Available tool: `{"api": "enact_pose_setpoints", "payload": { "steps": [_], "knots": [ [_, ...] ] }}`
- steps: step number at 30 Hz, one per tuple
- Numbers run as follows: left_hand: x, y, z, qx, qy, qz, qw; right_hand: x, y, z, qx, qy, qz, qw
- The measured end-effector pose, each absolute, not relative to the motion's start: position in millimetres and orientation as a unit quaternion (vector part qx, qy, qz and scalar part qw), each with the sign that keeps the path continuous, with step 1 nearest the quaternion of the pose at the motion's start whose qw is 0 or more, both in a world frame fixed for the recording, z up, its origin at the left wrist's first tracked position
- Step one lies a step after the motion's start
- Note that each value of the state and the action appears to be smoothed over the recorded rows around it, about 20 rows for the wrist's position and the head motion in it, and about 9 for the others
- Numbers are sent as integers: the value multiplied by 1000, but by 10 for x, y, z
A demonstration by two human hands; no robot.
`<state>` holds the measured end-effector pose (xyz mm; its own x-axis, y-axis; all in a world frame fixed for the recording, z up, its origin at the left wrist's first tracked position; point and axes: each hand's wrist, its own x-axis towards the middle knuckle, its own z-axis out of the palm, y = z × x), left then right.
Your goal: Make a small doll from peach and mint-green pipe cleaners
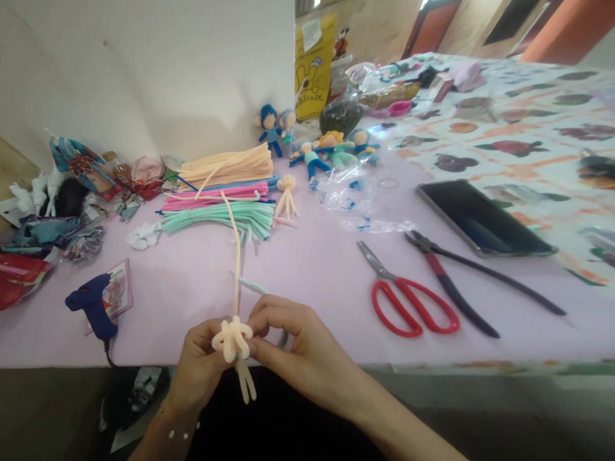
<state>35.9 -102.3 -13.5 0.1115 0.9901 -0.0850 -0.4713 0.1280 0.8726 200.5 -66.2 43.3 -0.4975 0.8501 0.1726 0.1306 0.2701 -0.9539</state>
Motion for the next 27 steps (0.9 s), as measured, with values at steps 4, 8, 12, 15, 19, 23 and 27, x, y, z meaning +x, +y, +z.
{"api": "enact_pose_setpoints", "payload": {
  "steps": [4,8,12,15,19,23,27],
  "knots": [
    [357,-1033,-131,385,360,568,632,1974,-743,435,-341,-765,391,383],
    [370,-1058,-133,396,368,566,622,1948,-808,434,-314,-804,286,417],
    [361,-1067,-161,372,379,542,651,1984,-798,485,-306,-803,305,411],
    [345,-1069,-181,349,375,527,678,2037,-753,551,-299,-764,437,367],
    [340,-1080,-184,340,371,518,692,2039,-719,572,-328,-690,550,338],
    [344,-1092,-193,353,353,500,707,1991,-723,508,-355,-651,588,324],
    [346,-1090,-183,371,356,502,695,1989,-737,467,-369,-650,588,309]
  ]
}}
